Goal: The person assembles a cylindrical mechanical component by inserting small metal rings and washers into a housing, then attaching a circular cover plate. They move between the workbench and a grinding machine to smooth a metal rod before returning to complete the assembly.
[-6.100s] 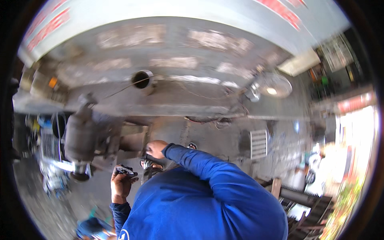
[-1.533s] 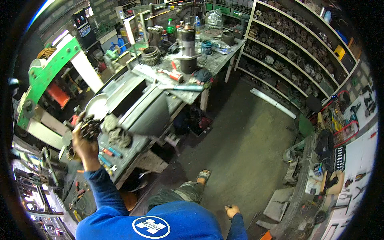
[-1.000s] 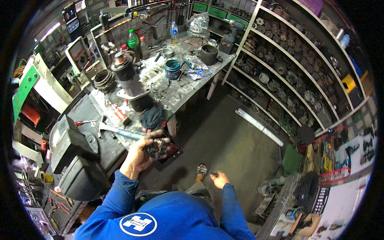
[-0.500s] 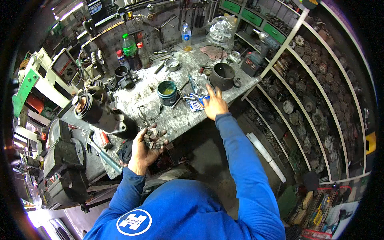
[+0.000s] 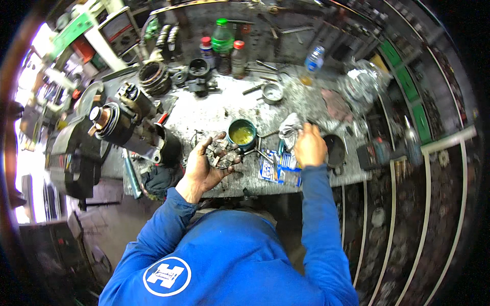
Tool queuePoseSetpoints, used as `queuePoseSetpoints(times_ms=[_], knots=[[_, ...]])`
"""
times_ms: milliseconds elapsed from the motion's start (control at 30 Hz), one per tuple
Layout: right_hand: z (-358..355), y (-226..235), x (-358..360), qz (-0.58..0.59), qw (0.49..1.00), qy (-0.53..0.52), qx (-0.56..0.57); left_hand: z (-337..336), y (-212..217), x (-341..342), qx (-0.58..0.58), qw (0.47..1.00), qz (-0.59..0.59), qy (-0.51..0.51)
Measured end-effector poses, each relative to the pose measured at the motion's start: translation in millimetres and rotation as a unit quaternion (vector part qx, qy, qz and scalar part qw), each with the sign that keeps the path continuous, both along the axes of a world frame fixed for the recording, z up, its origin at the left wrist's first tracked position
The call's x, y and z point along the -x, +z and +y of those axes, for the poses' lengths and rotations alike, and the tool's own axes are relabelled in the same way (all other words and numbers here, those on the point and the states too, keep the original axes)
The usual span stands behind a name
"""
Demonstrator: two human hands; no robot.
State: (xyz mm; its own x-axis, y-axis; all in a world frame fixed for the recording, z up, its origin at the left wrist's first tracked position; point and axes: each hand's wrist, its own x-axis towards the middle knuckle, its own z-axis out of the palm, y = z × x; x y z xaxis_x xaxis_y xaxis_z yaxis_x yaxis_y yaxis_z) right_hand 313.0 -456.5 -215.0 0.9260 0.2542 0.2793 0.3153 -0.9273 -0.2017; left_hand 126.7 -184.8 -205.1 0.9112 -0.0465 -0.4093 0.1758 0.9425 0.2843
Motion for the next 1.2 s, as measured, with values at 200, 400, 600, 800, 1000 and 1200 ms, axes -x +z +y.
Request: queuePoseSetpoints(times_ms=[200, 400, 600, 800, 1000, 1200], knots=[[42.1, 81.1, 32.9, 0.214, 0.924, 0.222, -0.228, -40.3, 3.8, -31.8, -0.042, 0.993, 0.051, 0.103], [84.0, 49.5, 94.8, 0.071, 0.908, 0.388, -0.141, -60.1, 9.4, -22.8, -0.232, 0.948, 0.006, 0.219], [86.4, 59.3, 93.7, 0.029, 0.826, 0.531, -0.189, -79.6, 12.1, 7.8, -0.390, 0.866, 0.095, 0.297], [115.2, 55.1, 102.1, 0.167, 0.779, 0.534, -0.283, -61.0, 34.5, 32.7, -0.287, 0.897, -0.028, 0.335], [130.8, 45.8, 104.2, 0.391, 0.699, 0.452, -0.393, -45.2, 33.3, 47.0, -0.236, 0.934, -0.124, 0.237], [148.4, 56.1, 155.9, 0.183, 0.810, 0.427, -0.359, -16.8, 26.9, 71.4, -0.292, 0.925, -0.107, 0.220]])
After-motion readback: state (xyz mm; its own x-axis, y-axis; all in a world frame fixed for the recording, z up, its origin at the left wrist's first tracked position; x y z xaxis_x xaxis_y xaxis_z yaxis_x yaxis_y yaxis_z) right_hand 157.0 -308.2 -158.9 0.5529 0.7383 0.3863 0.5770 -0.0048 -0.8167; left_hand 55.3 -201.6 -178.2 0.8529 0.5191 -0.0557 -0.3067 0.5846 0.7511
